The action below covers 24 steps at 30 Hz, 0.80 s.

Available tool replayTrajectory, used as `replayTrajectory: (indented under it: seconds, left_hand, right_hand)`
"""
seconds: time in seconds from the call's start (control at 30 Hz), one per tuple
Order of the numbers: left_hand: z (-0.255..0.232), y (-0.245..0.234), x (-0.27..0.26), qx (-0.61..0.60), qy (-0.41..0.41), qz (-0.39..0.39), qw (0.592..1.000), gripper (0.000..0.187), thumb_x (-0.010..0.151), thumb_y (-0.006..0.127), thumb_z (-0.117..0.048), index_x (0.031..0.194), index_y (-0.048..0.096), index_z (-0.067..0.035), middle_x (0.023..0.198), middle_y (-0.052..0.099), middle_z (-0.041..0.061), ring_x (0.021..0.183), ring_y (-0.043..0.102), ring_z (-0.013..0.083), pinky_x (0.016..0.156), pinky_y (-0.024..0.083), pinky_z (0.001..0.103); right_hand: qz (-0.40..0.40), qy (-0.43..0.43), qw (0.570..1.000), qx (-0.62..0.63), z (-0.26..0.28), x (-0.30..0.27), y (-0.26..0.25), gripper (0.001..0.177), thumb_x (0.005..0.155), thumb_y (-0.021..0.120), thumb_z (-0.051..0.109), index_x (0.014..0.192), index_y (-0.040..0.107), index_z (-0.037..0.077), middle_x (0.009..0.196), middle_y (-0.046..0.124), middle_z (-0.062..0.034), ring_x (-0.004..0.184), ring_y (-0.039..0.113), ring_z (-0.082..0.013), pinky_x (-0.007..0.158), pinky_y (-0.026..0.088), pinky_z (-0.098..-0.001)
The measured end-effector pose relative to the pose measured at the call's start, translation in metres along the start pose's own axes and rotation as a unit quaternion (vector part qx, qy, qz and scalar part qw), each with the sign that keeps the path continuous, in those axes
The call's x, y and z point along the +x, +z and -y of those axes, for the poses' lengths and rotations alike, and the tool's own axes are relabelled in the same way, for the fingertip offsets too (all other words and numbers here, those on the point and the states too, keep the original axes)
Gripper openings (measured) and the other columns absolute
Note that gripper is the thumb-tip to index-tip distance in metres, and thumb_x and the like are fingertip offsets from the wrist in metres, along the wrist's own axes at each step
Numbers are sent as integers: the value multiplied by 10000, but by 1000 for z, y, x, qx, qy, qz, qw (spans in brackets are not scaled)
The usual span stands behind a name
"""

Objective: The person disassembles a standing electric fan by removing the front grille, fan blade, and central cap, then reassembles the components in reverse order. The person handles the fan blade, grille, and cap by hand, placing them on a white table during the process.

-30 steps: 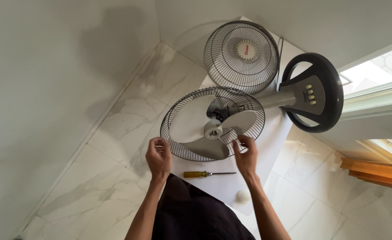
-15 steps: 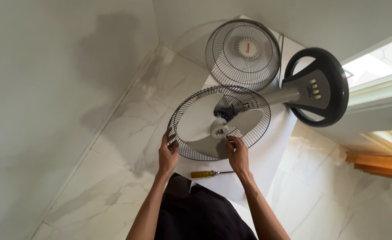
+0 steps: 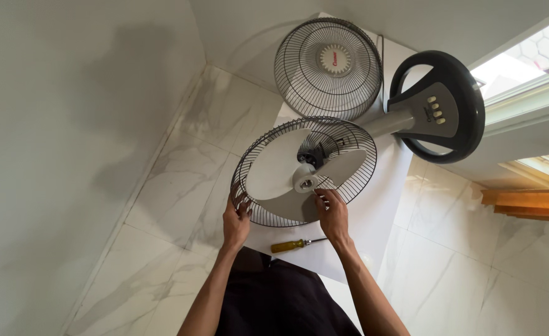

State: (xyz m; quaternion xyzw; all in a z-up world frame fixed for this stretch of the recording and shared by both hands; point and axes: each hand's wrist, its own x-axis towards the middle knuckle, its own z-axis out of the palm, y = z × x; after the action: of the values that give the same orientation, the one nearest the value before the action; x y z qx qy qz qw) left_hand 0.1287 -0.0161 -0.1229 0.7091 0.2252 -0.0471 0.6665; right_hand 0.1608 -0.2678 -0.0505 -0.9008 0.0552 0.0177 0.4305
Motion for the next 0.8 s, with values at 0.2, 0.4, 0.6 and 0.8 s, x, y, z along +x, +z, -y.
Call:
replayTrajectory:
  seconds: [0.2, 0.4, 0.6, 0.8]
  left_hand:
    - [7, -1, 2, 1, -14, 0, 1000, 467, 1042, 463, 14, 1503, 419, -50, 1243, 692, 169, 1040, 735, 283, 809, 633, 357]
    - [13, -4, 5, 46, 83, -6, 995, 635, 916, 464, 152, 1517, 408, -46, 1323, 671, 187, 1163, 691, 262, 914, 590, 358]
    - [2, -5, 1, 60, 15, 8, 998, 590, 980, 409, 76, 1543, 394, -102, 1316, 694, 166, 1057, 748, 266, 853, 602, 378]
    - [-5, -5, 0, 11, 16, 17, 1000, 563, 998, 406, 40, 1543, 366, -93, 1311, 685, 165, 1044, 736, 245, 823, 639, 357]
  right_hand:
    - [-38, -90, 987, -125, -6, 9, -4, 186, 943, 658, 95, 1101, 750, 64, 1116, 723, -70, 1040, 681, -291, 866, 579, -417]
    - [-26, -113, 978, -171, -6, 18, -16, 168, 936, 679, 105, 1081, 759, 76, 1087, 730, -35, 1005, 657, -267, 849, 565, -412]
    - [-57, -193, 951, -235, 1, 30, -26, 157, 908, 702, 93, 1044, 779, 89, 1052, 725, -29, 979, 635, -257, 883, 533, -415]
    - [-39, -160, 952, -259, 11, 34, -27, 168, 965, 705, 108, 1127, 745, 81, 1136, 711, -56, 1033, 626, -271, 890, 541, -415]
